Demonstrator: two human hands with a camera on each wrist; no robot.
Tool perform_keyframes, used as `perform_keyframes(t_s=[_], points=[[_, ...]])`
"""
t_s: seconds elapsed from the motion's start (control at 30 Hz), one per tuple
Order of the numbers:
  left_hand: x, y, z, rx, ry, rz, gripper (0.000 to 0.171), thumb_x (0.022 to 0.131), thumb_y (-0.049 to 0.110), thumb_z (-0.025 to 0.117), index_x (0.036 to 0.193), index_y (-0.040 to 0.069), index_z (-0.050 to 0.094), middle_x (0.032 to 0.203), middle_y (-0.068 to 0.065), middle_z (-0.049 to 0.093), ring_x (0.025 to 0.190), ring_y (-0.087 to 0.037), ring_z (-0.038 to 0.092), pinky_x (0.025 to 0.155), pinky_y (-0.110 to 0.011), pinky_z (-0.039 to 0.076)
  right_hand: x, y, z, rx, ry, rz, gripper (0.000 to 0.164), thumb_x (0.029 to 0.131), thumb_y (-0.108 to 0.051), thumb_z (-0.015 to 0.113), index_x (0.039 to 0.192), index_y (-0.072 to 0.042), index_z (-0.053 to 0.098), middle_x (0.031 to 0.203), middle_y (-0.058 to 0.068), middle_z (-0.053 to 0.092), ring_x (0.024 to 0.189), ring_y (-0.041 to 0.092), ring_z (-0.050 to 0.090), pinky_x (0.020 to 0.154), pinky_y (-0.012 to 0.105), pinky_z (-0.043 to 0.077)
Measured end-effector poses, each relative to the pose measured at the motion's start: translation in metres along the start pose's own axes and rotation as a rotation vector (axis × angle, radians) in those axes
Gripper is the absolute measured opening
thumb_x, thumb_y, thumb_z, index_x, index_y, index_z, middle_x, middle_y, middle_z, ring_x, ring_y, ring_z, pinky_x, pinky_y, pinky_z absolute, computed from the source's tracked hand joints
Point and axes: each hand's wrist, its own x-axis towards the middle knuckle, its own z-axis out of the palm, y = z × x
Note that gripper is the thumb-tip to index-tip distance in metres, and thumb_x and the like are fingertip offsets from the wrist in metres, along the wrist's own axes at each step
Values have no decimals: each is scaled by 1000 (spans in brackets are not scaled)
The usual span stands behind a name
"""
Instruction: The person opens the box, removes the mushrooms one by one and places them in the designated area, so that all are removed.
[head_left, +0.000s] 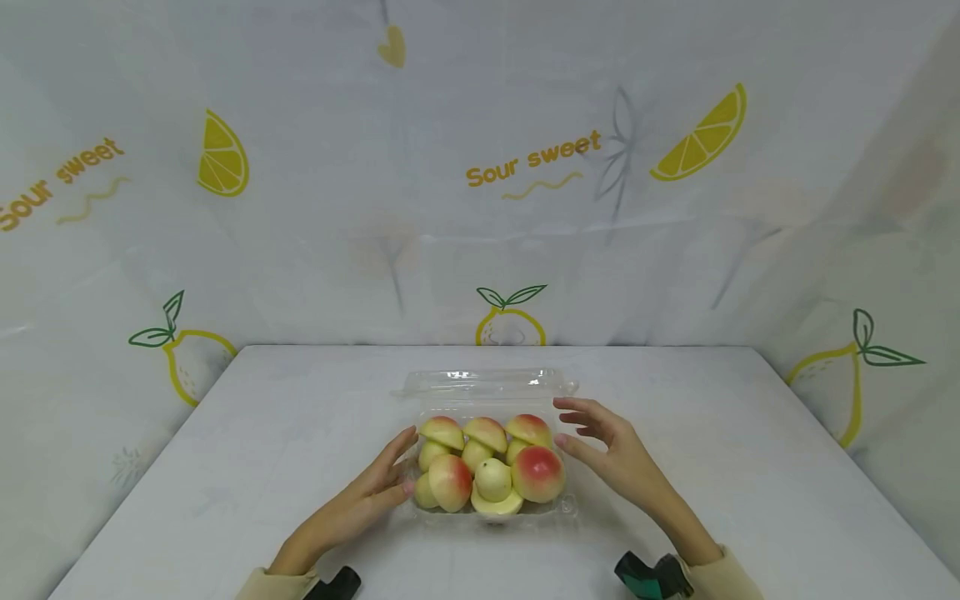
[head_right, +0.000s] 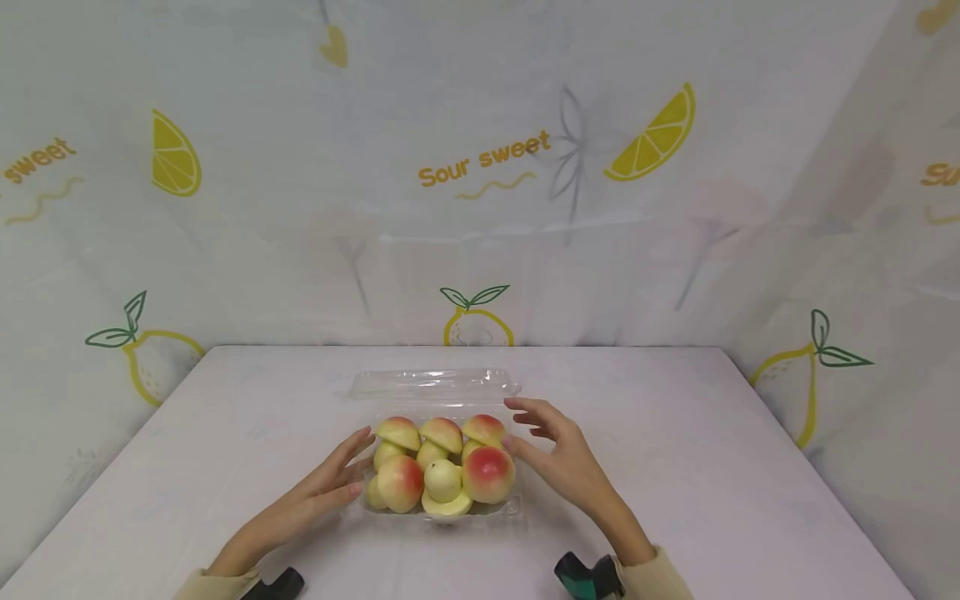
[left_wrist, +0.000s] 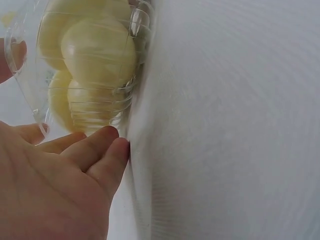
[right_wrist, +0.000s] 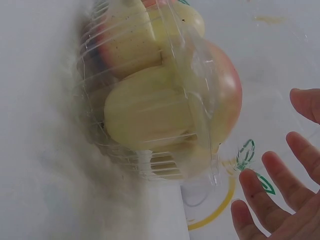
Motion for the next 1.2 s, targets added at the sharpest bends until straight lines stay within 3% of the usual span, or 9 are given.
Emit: perform_keyframes(t_s=[0.43,0.6,0.73,0.83,0.97,1.07,1.2], points=[[2,-5,5,-8,25,101,70,106,19,41,158,3,-2,163,-30,0,146,-57,13,112,-72,24,13,3,1,15,5,20,48,94,-18,68,138,-3,53,139,17,58,121,35,61,99,44,53],[2,-5,7,4,45,95,70,106,20,42,159,4,-1,164,-27,-1,146,-57,11,113,-71,22,15,4,1,21,18,27,51,94,-16,68,140,-3,50,139,18,57,121,36,61,98,38,55],[1,-5,9,27,81,78,70,105,20,44,159,7,2,165,-26,1,147,-56,9,114,-70,22,15,3,1,30,11,43,50,95,-17,68,139,-4,51,139,18,57,122,36,60,99,43,54],[2,-5,10,32,108,78,70,105,19,45,160,8,3,164,-27,4,148,-54,11,114,-69,23,13,1,0,34,-10,56,47,95,-19,68,137,-6,53,135,17,60,122,36,60,100,47,53],[3,-6,10,32,125,102,69,104,16,46,159,5,5,164,-27,6,149,-53,12,114,-69,23,11,-2,-1,28,-46,48,43,94,-21,69,134,-8,57,129,13,64,120,37,60,100,43,53],[3,-7,11,38,128,112,68,104,15,46,159,4,7,164,-28,8,148,-53,13,114,-70,24,10,-4,-2,-1,-82,27,41,93,-21,70,131,-10,59,128,13,65,117,36,61,98,39,53],[2,-6,11,75,152,112,68,104,18,48,158,4,10,165,-25,8,149,-50,15,114,-67,26,6,-9,-4,-52,-143,12,43,92,-24,71,130,-8,60,129,12,65,114,31,63,97,43,53]])
